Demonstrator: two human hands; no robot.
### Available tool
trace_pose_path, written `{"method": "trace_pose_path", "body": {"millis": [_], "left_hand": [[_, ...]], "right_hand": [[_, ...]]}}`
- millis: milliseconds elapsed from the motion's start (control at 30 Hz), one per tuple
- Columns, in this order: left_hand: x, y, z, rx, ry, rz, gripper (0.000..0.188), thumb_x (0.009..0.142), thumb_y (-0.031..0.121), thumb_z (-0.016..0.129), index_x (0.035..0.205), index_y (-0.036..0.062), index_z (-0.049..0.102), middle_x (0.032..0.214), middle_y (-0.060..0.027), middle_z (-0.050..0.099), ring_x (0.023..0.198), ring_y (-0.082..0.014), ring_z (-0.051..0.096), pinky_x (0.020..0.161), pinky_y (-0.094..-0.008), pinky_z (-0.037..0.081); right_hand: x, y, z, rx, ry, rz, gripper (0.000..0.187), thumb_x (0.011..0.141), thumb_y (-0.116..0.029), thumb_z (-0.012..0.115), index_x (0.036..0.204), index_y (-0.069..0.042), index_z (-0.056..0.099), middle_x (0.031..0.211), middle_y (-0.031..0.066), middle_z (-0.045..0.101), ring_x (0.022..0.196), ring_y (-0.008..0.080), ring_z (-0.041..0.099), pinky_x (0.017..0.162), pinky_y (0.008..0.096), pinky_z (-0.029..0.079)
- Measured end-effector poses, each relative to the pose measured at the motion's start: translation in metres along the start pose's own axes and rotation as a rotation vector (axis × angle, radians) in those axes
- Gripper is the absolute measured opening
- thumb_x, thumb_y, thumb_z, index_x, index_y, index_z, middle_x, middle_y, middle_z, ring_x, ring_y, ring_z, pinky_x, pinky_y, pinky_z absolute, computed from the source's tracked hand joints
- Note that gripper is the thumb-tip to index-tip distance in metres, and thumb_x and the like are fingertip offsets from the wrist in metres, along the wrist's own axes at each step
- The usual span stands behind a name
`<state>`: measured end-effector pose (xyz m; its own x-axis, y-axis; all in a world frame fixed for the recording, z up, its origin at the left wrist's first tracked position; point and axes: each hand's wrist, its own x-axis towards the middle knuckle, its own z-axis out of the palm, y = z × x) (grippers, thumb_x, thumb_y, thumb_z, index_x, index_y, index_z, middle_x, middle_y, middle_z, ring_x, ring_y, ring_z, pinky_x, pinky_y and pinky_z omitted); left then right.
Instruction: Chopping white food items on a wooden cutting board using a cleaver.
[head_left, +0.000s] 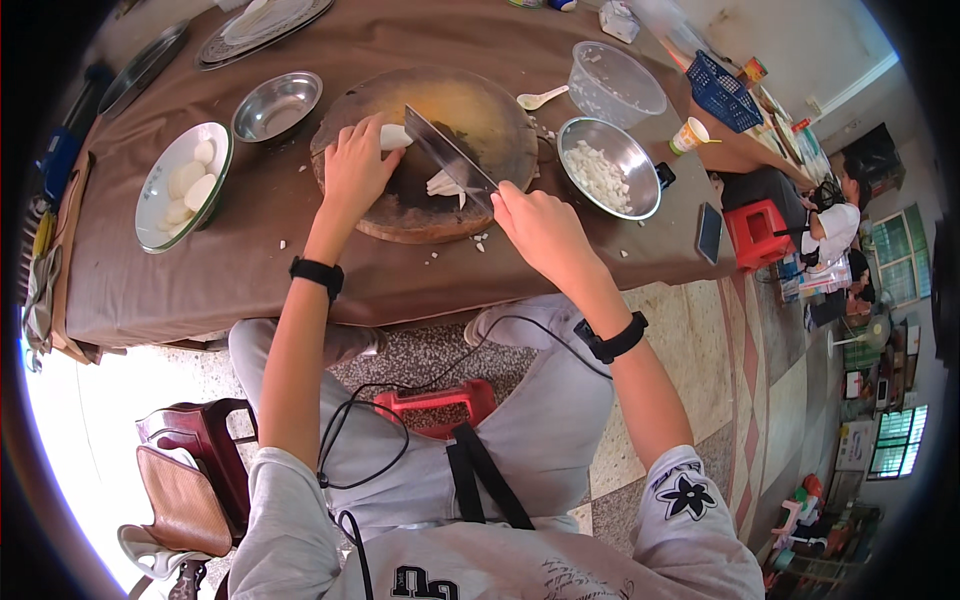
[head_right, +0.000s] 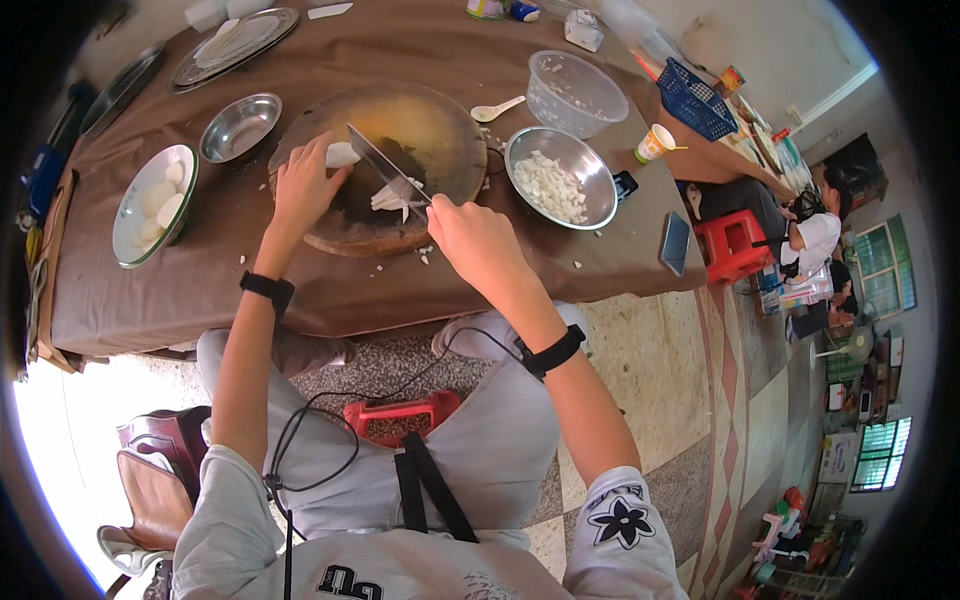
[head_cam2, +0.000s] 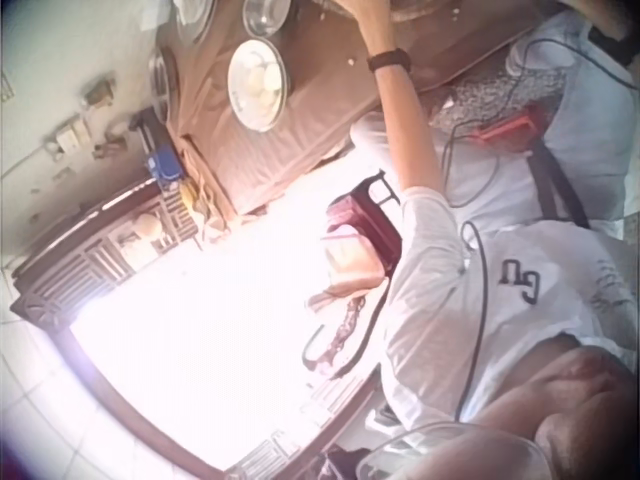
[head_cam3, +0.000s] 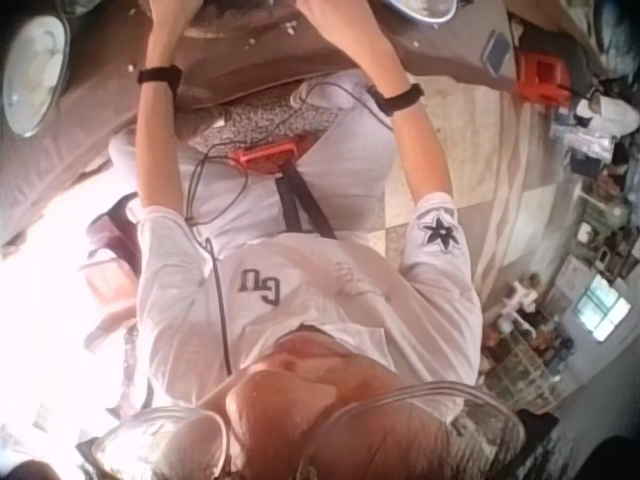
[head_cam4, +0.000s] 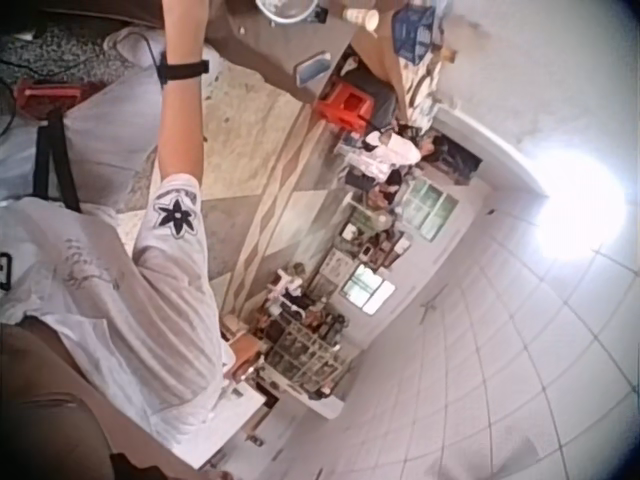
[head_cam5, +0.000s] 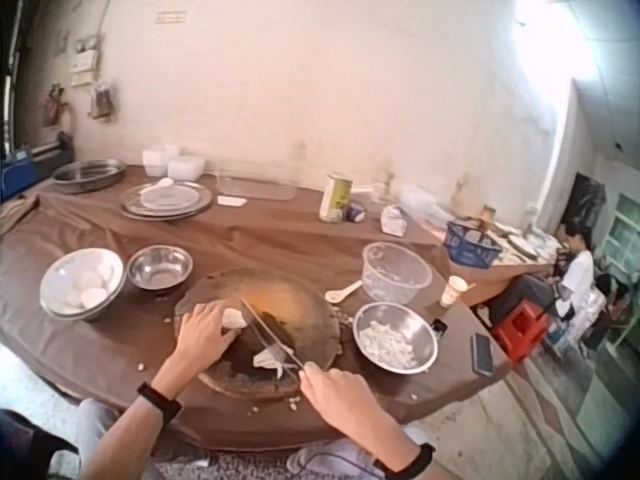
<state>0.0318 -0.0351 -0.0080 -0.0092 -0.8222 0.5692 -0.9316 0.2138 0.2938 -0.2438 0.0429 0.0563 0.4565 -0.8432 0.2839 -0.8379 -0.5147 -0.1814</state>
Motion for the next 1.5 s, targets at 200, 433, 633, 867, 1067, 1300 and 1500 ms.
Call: {"method": "trace_pose_path", "body": {"millis": [200,433,633,867,1067,1300,1500], "left_hand": [[0.016,-0.009,-0.010,0.128,-0.142,-0.069,0.052,0.087,0.029,0.076,0.136,0.0148,0.061,0.130,-0.0055,0.067,0.121,-0.0313,0.060,0.098,-0.0493,0.048],[-0.018,0.055,-0.038,-0.016,-0.285,-0.047,0.037,0.084,0.023,0.077,0.119,0.0120,0.072,0.115,-0.0084,0.072,0.113,-0.0331,0.063,0.098,-0.0465,0.049],[-0.038,0.059,-0.013,-0.379,-0.155,0.059,0.027,0.084,0.010,0.075,0.110,0.0051,0.074,0.112,-0.0123,0.072,0.107,-0.0333,0.064,0.095,-0.0421,0.051],[-0.037,0.058,-0.009,-0.564,-0.186,-0.029,0.023,0.086,0.007,0.074,0.108,0.0011,0.076,0.103,-0.0138,0.073,0.092,-0.0299,0.067,0.085,-0.0397,0.053],[-0.036,0.063,-0.004,-0.590,-0.144,-0.053,0.020,0.088,0.011,0.075,0.106,0.0017,0.078,0.101,-0.0135,0.073,0.086,-0.0278,0.065,0.082,-0.0394,0.053],[-0.039,0.064,-0.004,-0.576,-0.096,-0.078,0.030,0.087,0.010,0.076,0.116,0.0020,0.074,0.102,-0.0136,0.075,0.085,-0.0266,0.065,0.081,-0.0390,0.053],[-0.041,0.053,-0.007,-0.651,-0.155,-0.100,0.029,0.087,0.007,0.076,0.115,0.0007,0.072,0.104,-0.0140,0.075,0.093,-0.0283,0.066,0.088,-0.0393,0.054]], "right_hand": [[0.000,-0.002,-0.002,0.016,-0.003,0.005,0.025,0.107,-0.024,0.053,0.092,-0.005,0.058,0.067,0.0199,0.066,0.066,0.0419,0.069,0.056,0.0529,0.054],[-0.001,0.001,-0.004,0.005,-0.012,0.025,0.025,0.107,-0.024,0.052,0.093,-0.004,0.059,0.067,0.0202,0.066,0.067,0.0419,0.069,0.057,0.0532,0.054],[0.002,-0.002,-0.002,0.007,-0.014,0.014,0.026,0.107,-0.025,0.053,0.093,-0.004,0.059,0.068,0.0201,0.067,0.068,0.0421,0.070,0.059,0.0538,0.055],[0.003,-0.001,-0.004,0.035,-0.030,0.018,0.028,0.108,-0.026,0.051,0.094,-0.003,0.057,0.071,0.0223,0.066,0.070,0.0460,0.067,0.060,0.0557,0.053],[0.011,-0.008,-0.004,0.003,-0.016,0.032,0.026,0.105,-0.024,0.055,0.093,-0.002,0.063,0.072,0.0203,0.069,0.070,0.0406,0.071,0.061,0.0524,0.056],[0.002,-0.009,0.005,-0.001,0.026,0.058,0.026,0.106,-0.024,0.054,0.094,-0.003,0.063,0.070,0.0197,0.069,0.070,0.0405,0.071,0.060,0.0524,0.055],[-0.020,0.003,0.021,0.042,0.104,0.079,0.025,0.108,-0.026,0.052,0.094,-0.006,0.057,0.062,0.0173,0.065,0.059,0.0405,0.068,0.054,0.0539,0.053]]}}
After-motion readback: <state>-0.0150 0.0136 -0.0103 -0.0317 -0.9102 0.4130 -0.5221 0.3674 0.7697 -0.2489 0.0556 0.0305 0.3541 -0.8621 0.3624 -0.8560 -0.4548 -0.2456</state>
